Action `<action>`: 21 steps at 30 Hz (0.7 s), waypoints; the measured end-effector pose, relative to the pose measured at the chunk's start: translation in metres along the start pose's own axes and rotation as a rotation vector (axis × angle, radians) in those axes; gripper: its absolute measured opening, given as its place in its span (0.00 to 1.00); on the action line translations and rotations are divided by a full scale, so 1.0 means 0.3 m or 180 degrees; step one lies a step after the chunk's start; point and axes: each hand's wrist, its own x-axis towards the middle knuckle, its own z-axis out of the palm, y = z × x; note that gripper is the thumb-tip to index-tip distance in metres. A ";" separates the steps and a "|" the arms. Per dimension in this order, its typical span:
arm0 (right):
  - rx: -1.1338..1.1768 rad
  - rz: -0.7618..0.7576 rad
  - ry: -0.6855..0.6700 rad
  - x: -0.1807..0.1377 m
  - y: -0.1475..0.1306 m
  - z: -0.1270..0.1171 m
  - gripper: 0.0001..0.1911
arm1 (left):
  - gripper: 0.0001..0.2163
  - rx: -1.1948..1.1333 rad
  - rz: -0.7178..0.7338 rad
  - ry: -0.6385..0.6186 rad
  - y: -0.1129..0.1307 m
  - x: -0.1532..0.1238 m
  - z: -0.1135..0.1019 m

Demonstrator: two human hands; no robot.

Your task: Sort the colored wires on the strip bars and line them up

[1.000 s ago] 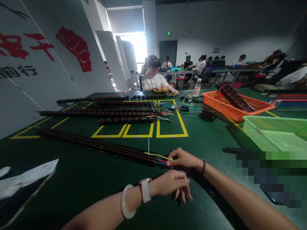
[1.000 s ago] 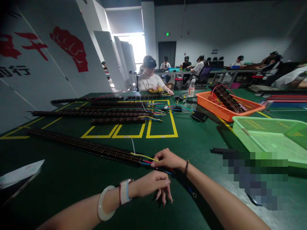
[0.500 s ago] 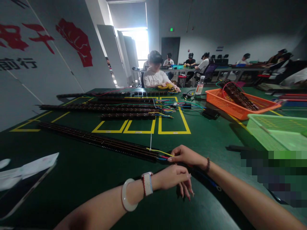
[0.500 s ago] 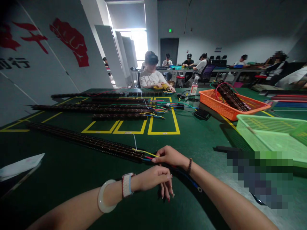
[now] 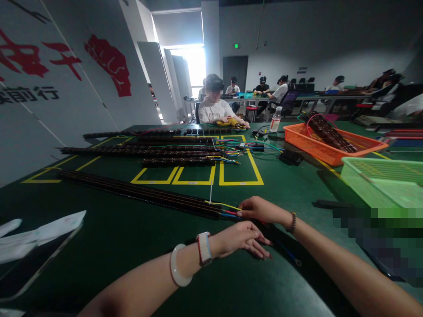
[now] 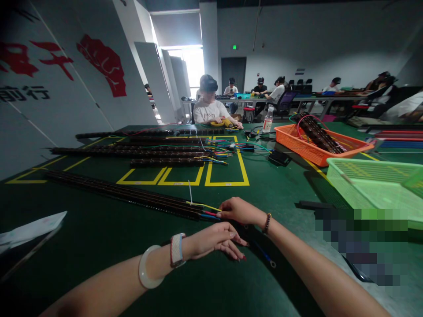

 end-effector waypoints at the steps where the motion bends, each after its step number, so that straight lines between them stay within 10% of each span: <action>1: -0.0004 0.0011 -0.0014 0.000 0.004 0.000 0.23 | 0.08 -0.0025 0.0006 -0.0003 0.002 -0.001 0.000; 21: 0.0233 -0.0124 -0.0024 0.003 0.001 0.028 0.17 | 0.14 -0.0253 -0.0094 -0.0369 -0.009 0.004 -0.031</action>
